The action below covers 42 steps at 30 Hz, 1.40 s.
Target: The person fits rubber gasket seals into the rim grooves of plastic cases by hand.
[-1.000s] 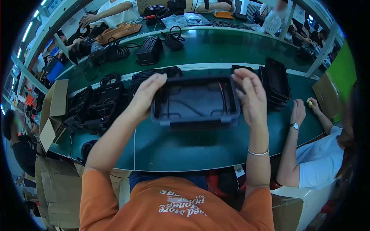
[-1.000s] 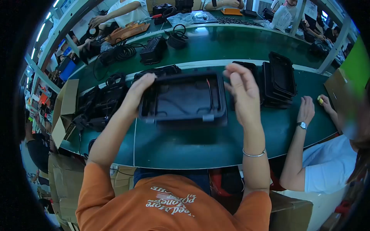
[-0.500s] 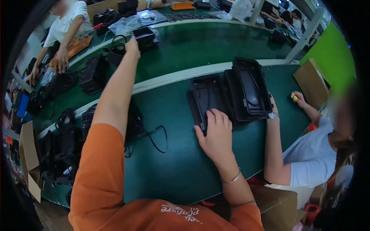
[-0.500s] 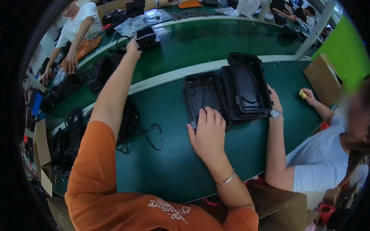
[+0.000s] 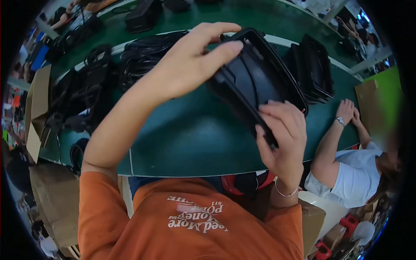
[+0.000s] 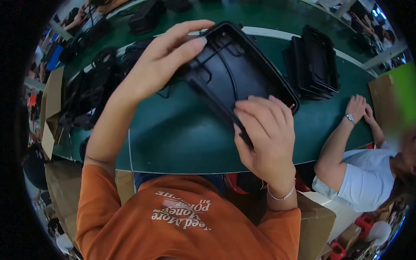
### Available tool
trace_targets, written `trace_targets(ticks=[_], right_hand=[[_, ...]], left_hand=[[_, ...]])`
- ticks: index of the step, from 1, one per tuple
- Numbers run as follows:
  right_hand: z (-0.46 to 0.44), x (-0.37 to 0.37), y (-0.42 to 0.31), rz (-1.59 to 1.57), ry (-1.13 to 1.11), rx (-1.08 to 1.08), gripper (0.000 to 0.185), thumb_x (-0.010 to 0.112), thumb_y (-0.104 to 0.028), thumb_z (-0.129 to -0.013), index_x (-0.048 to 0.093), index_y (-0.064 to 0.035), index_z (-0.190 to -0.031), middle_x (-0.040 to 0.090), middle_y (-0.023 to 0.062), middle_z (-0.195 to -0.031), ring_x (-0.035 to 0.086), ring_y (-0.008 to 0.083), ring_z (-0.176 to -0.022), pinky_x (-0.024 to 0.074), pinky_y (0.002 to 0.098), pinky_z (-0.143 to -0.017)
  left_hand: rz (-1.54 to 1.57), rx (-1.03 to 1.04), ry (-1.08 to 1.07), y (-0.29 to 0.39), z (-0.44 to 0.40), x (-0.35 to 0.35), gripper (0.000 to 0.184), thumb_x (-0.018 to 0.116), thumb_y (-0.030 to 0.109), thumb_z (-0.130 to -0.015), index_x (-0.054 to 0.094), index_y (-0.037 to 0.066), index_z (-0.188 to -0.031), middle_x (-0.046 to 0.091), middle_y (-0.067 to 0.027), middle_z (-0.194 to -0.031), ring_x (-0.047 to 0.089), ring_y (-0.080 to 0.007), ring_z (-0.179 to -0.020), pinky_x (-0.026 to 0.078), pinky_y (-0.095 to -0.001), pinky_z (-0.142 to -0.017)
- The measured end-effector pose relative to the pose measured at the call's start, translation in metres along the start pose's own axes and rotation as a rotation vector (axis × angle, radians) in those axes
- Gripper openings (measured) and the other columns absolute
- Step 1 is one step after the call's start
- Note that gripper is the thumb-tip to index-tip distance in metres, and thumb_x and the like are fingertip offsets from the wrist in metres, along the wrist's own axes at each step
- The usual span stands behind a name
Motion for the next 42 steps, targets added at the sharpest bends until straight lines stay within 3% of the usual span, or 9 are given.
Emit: trace_targets(ticks=[4,10,15,22,28,34,36,41,42], right_hand=[[0.022,0.006,-0.035,-0.188,-0.358,-0.209,0.034,0.071,-0.008,-0.073,0.069,-0.0039,-0.106,0.065,0.005,-0.114,0.06,0.0246,-0.116,0.0379,0.048,-0.108],[0.02,0.049,-0.053,-0.34,-0.654,-0.201,0.029,0.072,-0.013,-0.081,0.068,-0.0026,-0.108,0.061,0.0083,-0.119,0.05,0.0274,-0.13,0.0278,0.0551,-0.116],[-0.059,0.064,0.005,-0.277,-0.169,-0.063,0.017,0.067,-0.01,-0.087,0.069,-0.0062,-0.103,0.069,0.0113,-0.101,0.061,0.0311,-0.105,0.0452,0.0437,-0.096],[-0.084,0.136,0.057,0.188,-0.441,0.148,0.018,0.068,-0.018,-0.087,0.072,-0.0048,-0.099,0.069,0.0116,-0.098,0.062,0.0312,-0.097,0.0482,0.0444,-0.085],[-0.095,0.021,0.042,-0.636,-0.117,0.28,0.015,0.068,-0.014,-0.093,0.07,0.0005,-0.096,0.066,0.0018,-0.082,0.061,0.0091,-0.077,0.0472,0.0223,-0.073],[-0.122,-0.073,0.03,-0.835,0.431,0.353,0.029,0.06,-0.021,-0.1,0.065,0.0039,-0.114,0.043,-0.0018,-0.068,0.052,0.0128,-0.067,0.0454,0.0275,-0.068],[-0.122,-0.065,0.01,-0.785,0.066,0.112,0.03,0.061,-0.022,-0.099,0.066,0.0025,-0.116,0.044,-0.0037,-0.065,0.048,0.0082,-0.061,0.04,0.0241,-0.06],[-0.112,-0.036,-0.039,-0.336,-0.167,0.381,0.016,0.069,-0.017,-0.093,0.073,-0.004,-0.103,0.062,-0.0011,-0.073,0.052,0.0025,-0.064,0.0368,0.0183,-0.057],[-0.114,-0.022,-0.037,-0.398,-0.115,0.044,0.014,0.068,-0.013,-0.093,0.072,-0.0015,-0.101,0.066,0.0001,-0.08,0.057,0.0035,-0.071,0.0426,0.0178,-0.062]], left_hand=[[-0.203,0.009,0.187,0.002,0.122,-0.009,0.049,0.065,0.007,-0.087,0.054,0.007,-0.135,0.045,-0.0214,-0.142,0.05,-0.0352,-0.128,0.043,-0.0382,-0.101],[-0.352,-0.167,0.285,-0.033,0.215,0.006,0.044,0.057,0.001,-0.089,0.053,0.002,-0.133,0.046,-0.0243,-0.137,0.051,-0.0406,-0.123,0.041,-0.0405,-0.104],[-0.561,-0.248,0.165,-0.016,0.203,-0.005,0.042,0.06,0.018,-0.094,0.054,0.002,-0.131,0.048,-0.0257,-0.136,0.05,-0.0435,-0.121,0.04,-0.0452,-0.104],[-0.48,-0.058,0.192,-0.03,0.145,-0.046,0.033,0.065,0.014,-0.091,0.063,0.003,-0.122,0.06,-0.0157,-0.127,0.056,-0.0326,-0.119,0.043,-0.0385,-0.101],[-0.447,0.221,0.238,-0.018,0.103,-0.055,0.033,0.066,0.009,-0.088,0.064,0.003,-0.12,0.063,-0.0149,-0.122,0.06,-0.0305,-0.113,0.046,-0.0358,-0.099],[0.075,0.362,0.299,0.008,0.059,-0.056,0.039,0.058,0.024,-0.099,0.059,0.003,-0.133,0.065,-0.0102,-0.122,0.064,-0.0182,-0.107,0.049,-0.0308,-0.094],[0.198,0.337,0.23,0.015,0.057,-0.051,0.04,0.058,0.025,-0.099,0.059,0.003,-0.132,0.066,-0.0107,-0.122,0.065,-0.0185,-0.106,0.049,-0.0311,-0.093],[0.749,0.137,-0.082,0.03,0.052,-0.036,0.041,0.056,0.027,-0.101,0.058,-0.001,-0.131,0.066,-0.0136,-0.12,0.066,-0.0196,-0.102,0.051,-0.0326,-0.092],[0.707,0.123,-0.111,0.03,0.054,-0.034,0.04,0.056,0.026,-0.101,0.058,-0.002,-0.13,0.066,-0.0147,-0.118,0.067,-0.0196,-0.099,0.052,-0.0323,-0.089]])
Point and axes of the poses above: each hand's wrist, its own z-axis away from the middle knuckle, its own x-axis out of the palm, y = z × x, the point moved 1 cm from there along -z, towards the middle knuckle
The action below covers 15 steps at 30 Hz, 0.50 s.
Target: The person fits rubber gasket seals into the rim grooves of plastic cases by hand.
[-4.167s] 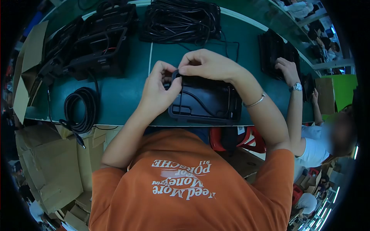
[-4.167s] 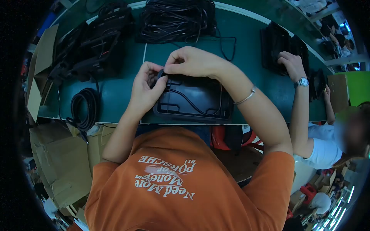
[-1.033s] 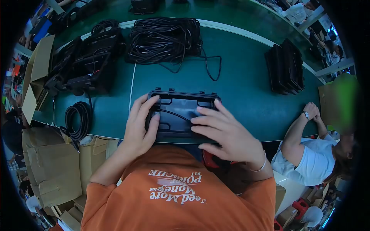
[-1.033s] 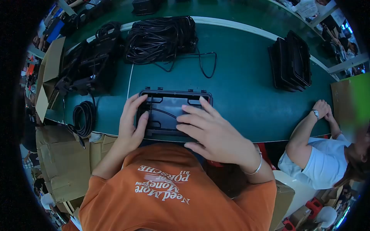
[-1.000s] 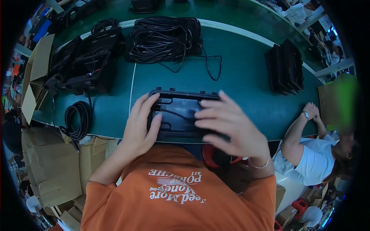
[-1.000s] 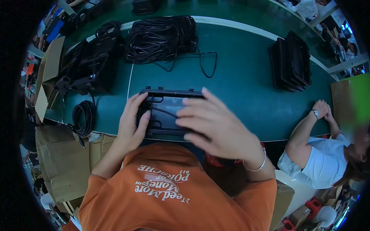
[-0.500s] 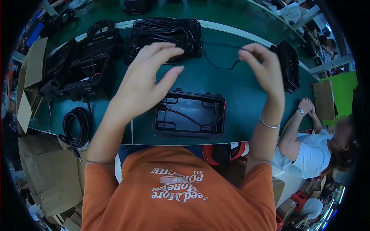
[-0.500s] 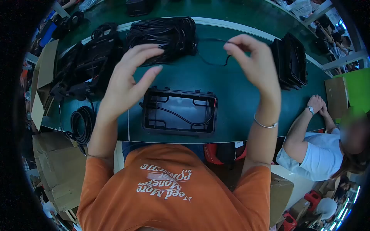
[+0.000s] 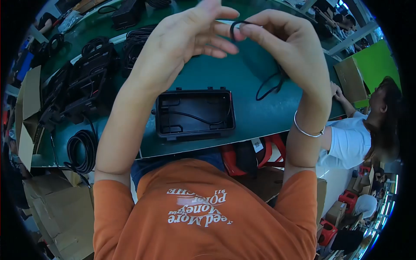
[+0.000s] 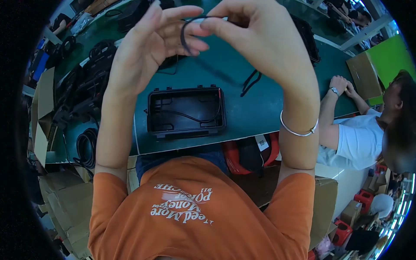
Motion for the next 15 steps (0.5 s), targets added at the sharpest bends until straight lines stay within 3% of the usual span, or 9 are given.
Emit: trace_targets(ticks=[2,6,8,9,11,15], right_hand=[[0.011,0.007,-0.006,0.078,-0.044,0.118,0.022,0.071,-0.019,-0.088,0.07,0.0022,-0.096,0.066,0.0091,-0.077,0.064,0.0155,-0.072,0.0507,0.0272,-0.067],[0.02,0.015,-0.002,0.034,-0.022,0.094,0.022,0.072,-0.017,-0.085,0.07,0.0021,-0.096,0.068,0.0109,-0.081,0.062,0.0144,-0.071,0.0503,0.0267,-0.067],[0.026,0.013,0.013,-0.056,0.012,0.036,0.021,0.07,-0.014,-0.088,0.069,0.0016,-0.102,0.068,0.0068,-0.085,0.06,0.0109,-0.074,0.0493,0.0245,-0.068],[0.029,0.009,0.018,-0.134,-0.011,0.121,0.021,0.069,-0.012,-0.089,0.069,0.0015,-0.105,0.066,0.0042,-0.086,0.059,0.0091,-0.075,0.0487,0.0232,-0.067],[0.038,0.007,0.03,-0.206,-0.037,0.223,0.019,0.066,-0.01,-0.092,0.068,0.0002,-0.108,0.062,-0.0017,-0.084,0.055,0.0047,-0.073,0.0468,0.02,-0.066],[0.044,0.007,0.033,-0.311,-0.026,0.315,0.02,0.068,-0.012,-0.093,0.068,-0.0005,-0.109,0.065,0.0014,-0.09,0.055,0.0055,-0.072,0.0448,0.0195,-0.065]], left_hand=[[-0.18,-0.035,-0.004,-0.003,0.006,0.007,0.036,0.059,0.019,-0.099,0.059,-0.002,-0.128,0.069,-0.0128,-0.106,0.069,-0.0179,-0.088,0.055,-0.0283,-0.077],[-0.262,-0.073,0.016,-0.01,0.017,0.003,0.031,0.066,0.01,-0.094,0.063,-0.002,-0.122,0.07,-0.0076,-0.091,0.068,-0.0145,-0.079,0.055,-0.0244,-0.07],[-0.294,-0.166,0.071,-0.01,0.023,-0.003,0.021,0.065,0.007,-0.093,0.068,-0.005,-0.109,0.07,-0.0091,-0.088,0.067,-0.012,-0.075,0.056,-0.0241,-0.069],[-0.294,-0.174,0.097,-0.01,0.026,-0.007,0.018,0.065,0.008,-0.093,0.07,-0.005,-0.105,0.07,-0.0085,-0.086,0.068,-0.0121,-0.074,0.057,-0.0247,-0.067],[-0.316,-0.216,0.113,-0.009,0.03,-0.014,0.02,0.065,0.01,-0.094,0.069,-0.004,-0.107,0.07,-0.0081,-0.086,0.068,-0.0131,-0.074,0.057,-0.0245,-0.066],[-0.26,-0.322,0.131,-0.014,0.036,-0.027,0.024,0.063,0.013,-0.096,0.067,-0.005,-0.113,0.069,-0.0082,-0.085,0.069,-0.0147,-0.073,0.056,-0.0247,-0.066]])
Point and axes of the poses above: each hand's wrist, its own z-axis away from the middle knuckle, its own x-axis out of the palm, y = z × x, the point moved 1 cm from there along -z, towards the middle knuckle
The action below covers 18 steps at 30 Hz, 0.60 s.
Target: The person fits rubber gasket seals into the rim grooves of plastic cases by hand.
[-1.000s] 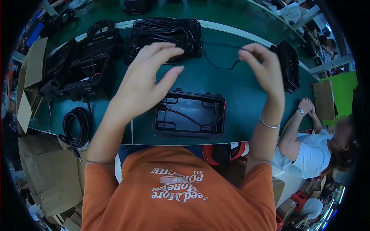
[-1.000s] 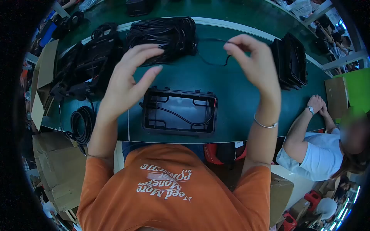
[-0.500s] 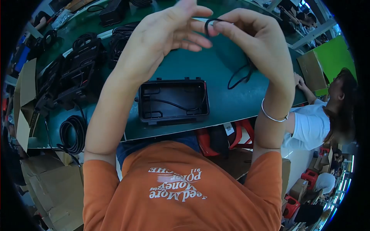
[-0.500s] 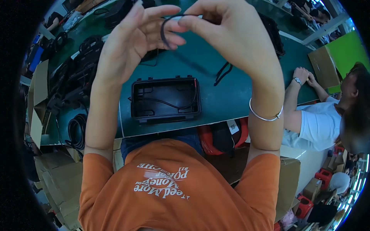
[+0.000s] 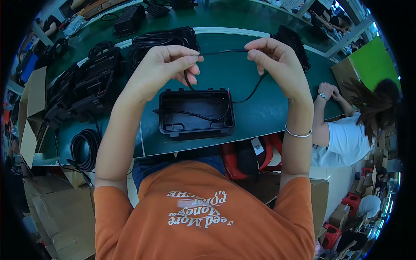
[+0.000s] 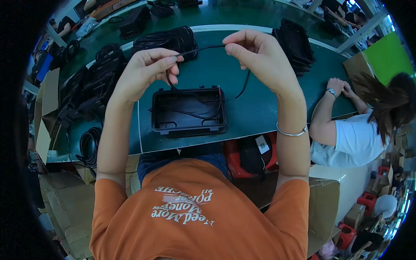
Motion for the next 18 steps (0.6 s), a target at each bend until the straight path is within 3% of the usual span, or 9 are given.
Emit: trace_targets(ticks=[2,5,10,12,14,18], right_hand=[[0.0,0.005,-0.001,-0.095,0.07,0.048,0.019,0.07,-0.014,-0.091,0.07,-0.0018,-0.105,0.062,-0.0017,-0.08,0.053,0.0036,-0.067,0.0431,0.0194,-0.057],[-0.002,0.009,-0.003,-0.117,0.096,0.083,0.019,0.071,-0.016,-0.09,0.071,-0.0012,-0.102,0.065,-0.0002,-0.081,0.053,0.0029,-0.065,0.041,0.0191,-0.054],[0.0,0.018,-0.01,-0.094,0.097,0.084,0.019,0.07,-0.016,-0.089,0.072,-0.0005,-0.101,0.067,0.0021,-0.083,0.056,0.0048,-0.07,0.0444,0.0192,-0.06],[-0.001,0.021,-0.014,-0.098,0.085,0.062,0.019,0.07,-0.016,-0.089,0.072,-0.0002,-0.1,0.068,0.0027,-0.084,0.058,0.0057,-0.072,0.0456,0.0193,-0.063],[-0.001,0.025,-0.02,-0.022,0.024,0.085,0.017,0.068,-0.013,-0.091,0.07,-0.0004,-0.103,0.066,0.0014,-0.084,0.048,0.0023,-0.058,0.0355,0.018,-0.049],[0.0,0.03,-0.021,-0.1,-0.071,-0.088,0.021,0.069,-0.012,-0.091,0.069,-0.0011,-0.109,0.067,0.0013,-0.088,0.057,0.0046,-0.07,0.0424,0.0184,-0.058]], left_hand=[[0.046,0.001,-0.021,-0.005,-0.001,0.001,0.026,0.062,0.014,-0.097,0.066,-0.004,-0.115,0.069,-0.0084,-0.086,0.069,-0.0147,-0.074,0.056,-0.0252,-0.067],[0.106,-0.004,-0.05,-0.008,-0.001,0.003,0.028,0.06,0.017,-0.098,0.065,-0.003,-0.118,0.069,-0.0086,-0.089,0.068,-0.0146,-0.074,0.056,-0.0257,-0.068],[0.149,-0.017,-0.071,-0.004,0.001,0.013,0.031,0.059,0.022,-0.1,0.065,-0.001,-0.12,0.069,-0.0088,-0.091,0.068,-0.0146,-0.076,0.055,-0.0254,-0.07],[0.111,0.047,-0.009,0.004,0.0,0.023,0.03,0.062,0.022,-0.098,0.066,0.0,-0.118,0.069,-0.0076,-0.09,0.067,-0.013,-0.076,0.054,-0.0242,-0.071],[0.013,0.112,-0.001,0.011,0.003,0.032,0.027,0.064,0.021,-0.097,0.067,0.0,-0.115,0.069,-0.0068,-0.089,0.066,-0.0118,-0.076,0.054,-0.0235,-0.071],[-0.207,0.286,0.035,0.029,0.006,0.038,0.016,0.068,0.014,-0.094,0.069,0.0,-0.103,0.067,-0.0033,-0.084,0.063,-0.0083,-0.075,0.052,-0.0216,-0.07]])
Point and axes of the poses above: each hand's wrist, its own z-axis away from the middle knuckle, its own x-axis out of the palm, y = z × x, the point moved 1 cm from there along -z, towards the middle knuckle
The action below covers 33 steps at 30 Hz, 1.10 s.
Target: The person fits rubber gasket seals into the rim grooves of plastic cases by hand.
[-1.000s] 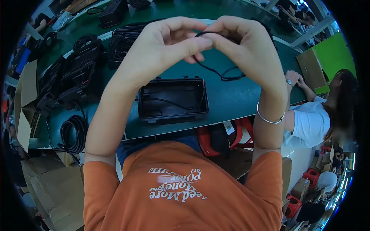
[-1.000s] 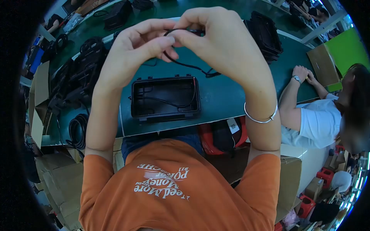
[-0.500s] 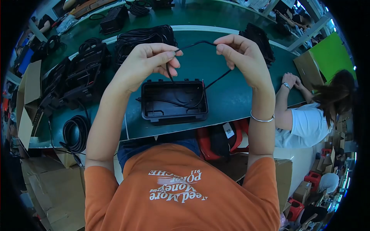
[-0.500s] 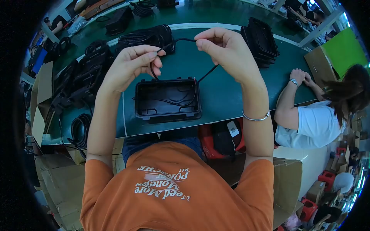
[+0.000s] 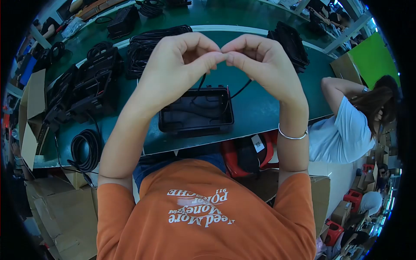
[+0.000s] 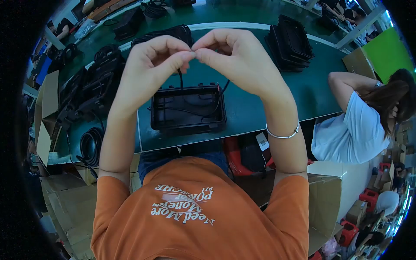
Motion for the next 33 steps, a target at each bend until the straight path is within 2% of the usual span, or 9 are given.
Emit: trace_targets(ticks=[2,5,12,17,22,27,28,30,33], right_hand=[[0.002,-0.004,-0.008,-0.128,-0.03,-0.03,0.024,0.068,-0.014,-0.093,0.066,-0.0018,-0.113,0.067,0.0035,-0.098,0.062,0.0075,-0.086,0.051,0.0219,-0.075],[0.007,-0.009,0.019,-0.179,-0.033,0.005,0.024,0.069,-0.015,-0.092,0.066,-0.0021,-0.113,0.067,0.0032,-0.095,0.063,0.0078,-0.086,0.0518,0.0221,-0.075],[0.009,0.0,0.035,-0.237,0.133,0.196,0.022,0.071,-0.023,-0.092,0.069,-0.0019,-0.097,0.063,0.0012,-0.076,0.055,0.0057,-0.056,0.0474,0.0199,-0.053],[0.003,0.007,0.026,-0.235,0.185,0.221,0.023,0.07,-0.024,-0.092,0.068,-0.001,-0.096,0.058,-0.0008,-0.071,0.045,0.0027,-0.051,0.036,0.019,-0.044],[0.001,0.012,0.02,-0.161,0.177,0.238,0.022,0.07,-0.022,-0.093,0.067,-0.0003,-0.096,0.057,-0.0013,-0.07,0.04,0.0017,-0.048,0.0302,0.0183,-0.042],[0.003,0.014,-0.002,-0.077,0.038,0.192,0.022,0.071,-0.024,-0.091,0.07,-0.0026,-0.099,0.062,-0.001,-0.077,0.053,0.0025,-0.066,0.04,0.0179,-0.053],[0.005,0.014,-0.005,-0.079,0.037,0.201,0.022,0.071,-0.024,-0.091,0.07,-0.0026,-0.099,0.062,-0.001,-0.077,0.053,0.0025,-0.066,0.04,0.0179,-0.053],[0.01,0.013,-0.009,-0.232,-0.007,0.007,0.018,0.071,-0.016,-0.091,0.069,-0.0024,-0.102,0.064,0.0,-0.086,0.057,0.0034,-0.076,0.0458,0.0178,-0.062],[0.03,0.0,0.002,-0.191,-0.021,0.021,0.017,0.071,-0.01,-0.09,0.068,-0.0001,-0.105,0.066,0.0024,-0.094,0.061,0.0063,-0.086,0.0502,0.02,-0.076]], left_hand=[[-0.129,0.096,0.045,0.007,0.0,-0.004,0.013,0.067,0.012,-0.094,0.069,-0.001,-0.098,0.067,-0.0017,-0.08,0.063,-0.0072,-0.075,0.051,-0.0206,-0.069],[-0.134,0.102,0.119,0.009,0.001,-0.019,0.014,0.066,0.012,-0.093,0.07,-0.001,-0.095,0.067,-0.0021,-0.077,0.063,-0.0077,-0.072,0.049,-0.0209,-0.065],[0.027,-0.18,0.064,-0.026,0.008,-0.043,0.018,0.062,0.018,-0.098,0.067,0.002,-0.103,0.065,-0.0031,-0.079,0.064,-0.0106,-0.071,0.052,-0.0229,-0.066],[0.265,-0.242,-0.026,-0.04,0.011,-0.039,0.029,0.057,0.026,-0.101,0.066,0.001,-0.111,0.066,-0.0051,-0.083,0.066,-0.0135,-0.073,0.054,-0.0254,-0.068],[0.168,-0.146,0.032,-0.034,0.007,-0.022,0.03,0.056,0.027,-0.102,0.067,0.002,-0.116,0.067,-0.0061,-0.093,0.066,-0.0122,-0.077,0.053,-0.0254,-0.073],[-0.154,-0.007,-0.012,-0.01,0.008,-0.011,0.015,0.065,0.011,-0.095,0.07,0.0,-0.104,0.067,-0.0029,-0.09,0.062,-0.0087,-0.079,0.051,-0.0221,-0.073],[-0.111,0.067,0.06,-0.006,0.009,-0.01,0.012,0.071,0.011,-0.09,0.071,0.0,-0.094,0.064,-0.0002,-0.075,0.057,-0.0052,-0.067,0.046,-0.0196,-0.061],[-0.088,0.137,0.148,0.013,0.018,-0.011,0.011,0.069,0.009,-0.09,0.07,-0.001,-0.094,0.064,-0.0002,-0.075,0.058,-0.0047,-0.068,0.046,-0.0187,-0.061],[-0.187,0.221,0.216,0.045,0.045,-0.026,0.011,0.062,0.004,-0.094,0.068,-0.002,-0.101,0.064,-0.0043,-0.083,0.061,-0.0094,-0.073,0.045,-0.0205,-0.066]])
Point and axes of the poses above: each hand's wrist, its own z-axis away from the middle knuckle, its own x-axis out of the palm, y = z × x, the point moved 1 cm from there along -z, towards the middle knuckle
